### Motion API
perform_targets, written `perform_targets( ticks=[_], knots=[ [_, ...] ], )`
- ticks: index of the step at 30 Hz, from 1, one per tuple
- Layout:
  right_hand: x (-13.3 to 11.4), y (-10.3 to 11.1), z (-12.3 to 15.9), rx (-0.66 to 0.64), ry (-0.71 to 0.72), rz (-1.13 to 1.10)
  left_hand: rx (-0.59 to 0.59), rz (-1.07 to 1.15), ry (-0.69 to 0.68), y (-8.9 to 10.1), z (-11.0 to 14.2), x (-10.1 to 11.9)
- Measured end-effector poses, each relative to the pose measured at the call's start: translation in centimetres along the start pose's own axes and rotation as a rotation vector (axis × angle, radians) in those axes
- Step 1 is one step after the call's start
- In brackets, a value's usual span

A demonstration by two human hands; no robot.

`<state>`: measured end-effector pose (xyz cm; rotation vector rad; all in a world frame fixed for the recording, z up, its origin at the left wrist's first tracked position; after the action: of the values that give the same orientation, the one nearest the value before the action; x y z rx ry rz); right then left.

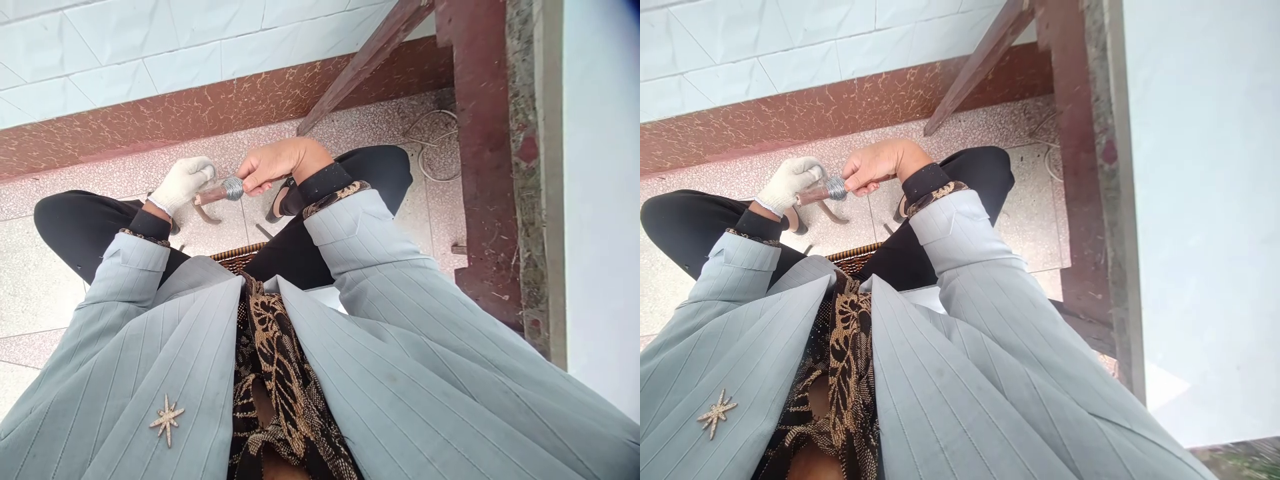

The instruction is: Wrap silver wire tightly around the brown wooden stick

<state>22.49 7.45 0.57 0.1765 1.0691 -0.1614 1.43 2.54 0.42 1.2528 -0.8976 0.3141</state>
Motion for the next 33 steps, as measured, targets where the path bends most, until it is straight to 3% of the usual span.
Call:
perform_targets(
  ticks=[4, 6, 10, 13, 16, 19, 21, 24, 26, 28, 30, 33],
  knots=[
    [1.0, -0.9, -1.2, -0.139, 0.049, -0.043, 0.254, 0.111, 0.102, 0.7, 0.5, 0.4],
    [1.1, -1.5, -1.5, -0.178, 0.018, -0.031, 0.31, 0.147, 0.088, 1.0, 0.9, 1.0],
    [1.0, -2.7, -2.0, -0.181, -0.173, 0.018, 0.247, 0.099, 0.015, 1.3, 1.4, 3.0],
    [0.9, -3.4, -2.3, -0.128, -0.309, 0.081, 0.164, 0.088, -0.133, 0.9, 1.7, 4.9],
    [0.6, -4.3, -2.6, -0.183, -0.336, 0.139, 0.089, 0.053, -0.241, 0.2, 1.7, 6.0],
    [0.2, -4.5, -2.3, -0.272, -0.318, 0.174, 0.06, -0.004, -0.213, -0.1, 1.4, 5.6],
    [-0.2, -4.1, -1.5, -0.269, -0.278, 0.121, 0.147, -0.014, -0.126, 0.4, 1.2, 4.6],
    [-0.9, -2.7, -0.1, -0.175, -0.138, -0.013, 0.375, 0.022, 0.032, 1.7, 0.9, 2.6],
    [-1.2, -2.1, 0.8, -0.146, -0.004, -0.076, 0.431, 0.041, 0.096, 1.9, 0.6, 1.3],
    [-1.5, -1.6, 1.2, -0.036, 0.168, -0.157, 0.358, 0.057, 0.125, 1.3, 0.1, 0.4],
    [-1.7, -0.8, 1.0, 0.207, 0.314, -0.231, 0.363, 0.026, 0.168, 0.9, -0.1, -0.1],
    [-1.5, 0.1, 0.2, 0.577, 0.293, -0.15, 0.206, -0.026, 0.103, 0.0, -0.2, 0.4]
  ],
)
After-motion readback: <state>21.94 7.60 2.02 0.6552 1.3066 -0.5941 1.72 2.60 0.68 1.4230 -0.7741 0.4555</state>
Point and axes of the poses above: each hand's wrist, its own z-axis away from the middle knuckle, its own y-axis out of the back of the hand, x = y × z, the point moved 3 cm from there along -z, towards the middle knuckle, and after that the axes turned 9 degrees about x, right-handed, at the moved point
